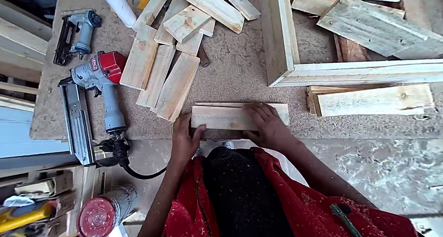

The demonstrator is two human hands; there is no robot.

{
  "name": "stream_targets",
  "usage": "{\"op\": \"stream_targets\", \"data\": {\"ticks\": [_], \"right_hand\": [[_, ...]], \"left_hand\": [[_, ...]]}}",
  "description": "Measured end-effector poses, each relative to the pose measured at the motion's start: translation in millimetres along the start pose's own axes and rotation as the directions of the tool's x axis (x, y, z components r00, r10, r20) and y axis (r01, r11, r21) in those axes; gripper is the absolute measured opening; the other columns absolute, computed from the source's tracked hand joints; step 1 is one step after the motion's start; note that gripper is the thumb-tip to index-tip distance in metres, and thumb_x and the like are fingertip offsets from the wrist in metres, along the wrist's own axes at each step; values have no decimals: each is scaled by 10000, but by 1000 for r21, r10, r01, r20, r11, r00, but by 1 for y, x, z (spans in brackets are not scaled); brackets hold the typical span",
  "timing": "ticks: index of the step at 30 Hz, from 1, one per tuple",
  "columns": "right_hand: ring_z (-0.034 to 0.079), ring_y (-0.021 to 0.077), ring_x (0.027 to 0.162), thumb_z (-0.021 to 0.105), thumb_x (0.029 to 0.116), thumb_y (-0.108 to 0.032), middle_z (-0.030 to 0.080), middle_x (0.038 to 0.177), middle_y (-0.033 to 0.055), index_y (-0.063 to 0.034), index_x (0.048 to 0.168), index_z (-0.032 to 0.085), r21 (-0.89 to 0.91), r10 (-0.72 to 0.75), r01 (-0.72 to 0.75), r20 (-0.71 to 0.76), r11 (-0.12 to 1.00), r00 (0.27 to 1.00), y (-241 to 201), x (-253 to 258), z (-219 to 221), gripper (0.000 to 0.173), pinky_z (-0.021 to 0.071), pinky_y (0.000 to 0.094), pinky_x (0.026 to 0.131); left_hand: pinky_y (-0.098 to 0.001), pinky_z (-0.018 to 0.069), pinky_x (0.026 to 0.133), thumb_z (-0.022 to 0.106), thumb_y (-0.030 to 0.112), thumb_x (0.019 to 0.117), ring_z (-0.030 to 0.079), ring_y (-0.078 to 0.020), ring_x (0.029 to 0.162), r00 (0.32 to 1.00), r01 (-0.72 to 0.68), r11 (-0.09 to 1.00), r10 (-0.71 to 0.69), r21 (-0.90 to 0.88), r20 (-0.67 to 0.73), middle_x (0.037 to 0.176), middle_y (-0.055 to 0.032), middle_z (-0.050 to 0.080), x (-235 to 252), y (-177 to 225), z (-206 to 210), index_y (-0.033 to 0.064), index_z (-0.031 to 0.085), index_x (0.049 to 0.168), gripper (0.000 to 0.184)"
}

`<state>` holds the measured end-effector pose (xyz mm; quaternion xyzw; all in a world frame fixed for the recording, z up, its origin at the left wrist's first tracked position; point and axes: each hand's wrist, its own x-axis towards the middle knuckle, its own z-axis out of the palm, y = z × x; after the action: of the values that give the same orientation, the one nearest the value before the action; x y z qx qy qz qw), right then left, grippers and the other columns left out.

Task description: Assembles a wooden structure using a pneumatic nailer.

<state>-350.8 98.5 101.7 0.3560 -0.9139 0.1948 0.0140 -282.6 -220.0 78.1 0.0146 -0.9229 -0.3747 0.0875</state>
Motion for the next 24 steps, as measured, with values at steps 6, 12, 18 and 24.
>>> {"op": "stream_targets", "data": {"ticks": [6,12,18,24], "right_hand": [[512,342,1367,671,821,-722,543,1483,138,-107,1533,429,-51,6,-1,88,999,996,46,13,1,972,388,570,1133],[560,341,1276,746,798,-668,577,1403,155,-109,1526,418,59,57,-55,-28,997,998,42,12,9,974,430,580,1074],[528,294,1337,810,771,-587,545,1460,123,-127,1537,409,153,58,-51,-41,987,997,53,6,16,979,419,518,1142],[546,251,1318,839,733,-545,539,1458,120,-135,1535,402,153,72,-67,-25,986,997,55,8,16,1002,470,464,1112]], "left_hand": [[-569,486,1010,735,410,938,603,-313,1185,1000,-18,996,20,84,-21,1261,-138,646,6,-4,9,86,621,1396,572],[-444,570,972,813,269,889,691,-193,1058,984,71,990,-89,-119,-152,1110,-61,727,15,-3,13,52,618,1327,526],[-389,596,950,792,130,889,710,-147,1019,971,25,978,-73,-206,-228,1083,-42,744,9,-12,18,28,569,1366,536],[-403,575,997,782,173,912,697,-156,1101,971,23,970,-79,-241,-225,1149,-30,747,8,-13,17,46,594,1370,512]]}}
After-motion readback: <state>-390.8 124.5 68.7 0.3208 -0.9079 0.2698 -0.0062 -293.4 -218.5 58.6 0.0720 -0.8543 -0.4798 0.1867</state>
